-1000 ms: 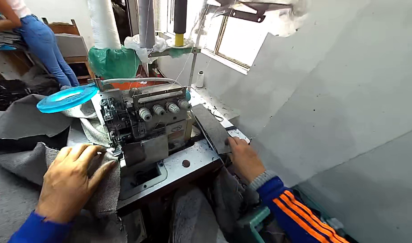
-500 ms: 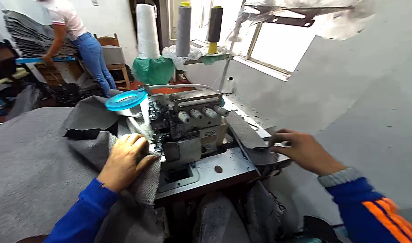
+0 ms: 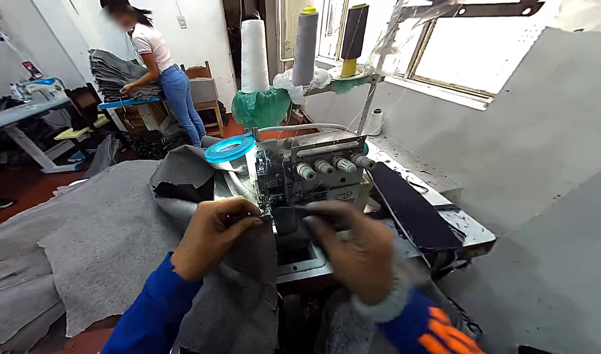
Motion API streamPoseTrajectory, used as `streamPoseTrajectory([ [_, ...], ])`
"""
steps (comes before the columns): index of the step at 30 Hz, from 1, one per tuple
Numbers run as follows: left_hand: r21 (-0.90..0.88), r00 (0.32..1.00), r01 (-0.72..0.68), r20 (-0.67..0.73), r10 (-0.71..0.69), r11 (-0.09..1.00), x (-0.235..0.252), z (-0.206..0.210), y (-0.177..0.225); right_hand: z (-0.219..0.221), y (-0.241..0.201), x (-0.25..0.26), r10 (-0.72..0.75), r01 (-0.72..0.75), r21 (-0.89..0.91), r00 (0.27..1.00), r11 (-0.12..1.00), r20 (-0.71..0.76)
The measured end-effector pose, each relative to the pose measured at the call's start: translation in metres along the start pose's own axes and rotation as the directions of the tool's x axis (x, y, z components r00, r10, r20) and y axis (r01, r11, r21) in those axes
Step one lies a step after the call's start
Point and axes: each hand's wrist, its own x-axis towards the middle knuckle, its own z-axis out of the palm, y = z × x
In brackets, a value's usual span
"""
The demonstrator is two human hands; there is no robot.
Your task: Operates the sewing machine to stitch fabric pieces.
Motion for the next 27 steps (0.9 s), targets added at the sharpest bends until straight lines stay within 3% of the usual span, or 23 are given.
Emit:
streamPoseTrajectory([
  [3, 0.052, 0.996, -0.034, -0.081, 0.038, 0.998, -0.005, 0.005, 0.0, 0.054, -0.026, 0.0, 0.337, -0.334, 0.412, 0.939, 0.848, 0.067],
  [6, 0.037, 0.991, 0.0, -0.137, 0.005, 0.999, -0.013, -0.004, -0.003, 0.063, -0.036, 0.001, 0.44, -0.518, 0.477, 0.855, 0.71, 0.274],
  [10, -0.007, 0.996, 0.011, -0.087, -0.012, 1.0, -0.019, -0.007, 0.004, 0.069, -0.034, -0.008, 0.384, -0.462, 0.405, 0.885, 0.789, 0.262],
  [13, -0.064, 0.991, 0.067, -0.11, -0.073, 0.996, -0.018, 0.0, 0.004, 0.071, -0.04, -0.007, 0.415, -0.476, 0.451, 0.879, 0.755, 0.233],
  [17, -0.03, 0.981, 0.081, -0.174, -0.085, 0.996, -0.019, 0.007, 0.006, 0.074, -0.043, -0.006, 0.588, -0.617, 0.53, 0.769, 0.581, 0.25],
  [19, -0.01, 0.975, 0.093, -0.203, -0.093, 0.996, -0.02, 0.009, 0.008, 0.073, -0.043, -0.007, 0.646, -0.691, 0.575, 0.687, 0.439, 0.332],
  [21, 0.009, 0.971, 0.095, -0.223, -0.09, 0.995, -0.018, 0.007, 0.013, 0.07, -0.044, -0.011, 0.634, -0.725, 0.591, 0.651, 0.353, 0.418],
  [23, 0.068, 0.966, 0.079, -0.253, -0.059, 0.995, -0.013, 0.003, 0.018, 0.069, -0.046, -0.022, 0.576, -0.693, 0.58, 0.704, 0.428, 0.416],
  [25, 0.14, 0.962, 0.086, -0.269, -0.046, 0.986, -0.006, 0.0, 0.018, 0.077, -0.049, -0.043, 0.499, -0.569, 0.558, 0.816, 0.604, 0.292],
  [27, 0.18, 0.964, 0.118, -0.258, -0.069, 0.977, -0.003, 0.005, 0.015, 0.088, -0.048, -0.06, 0.475, -0.458, 0.592, 0.869, 0.663, 0.139],
])
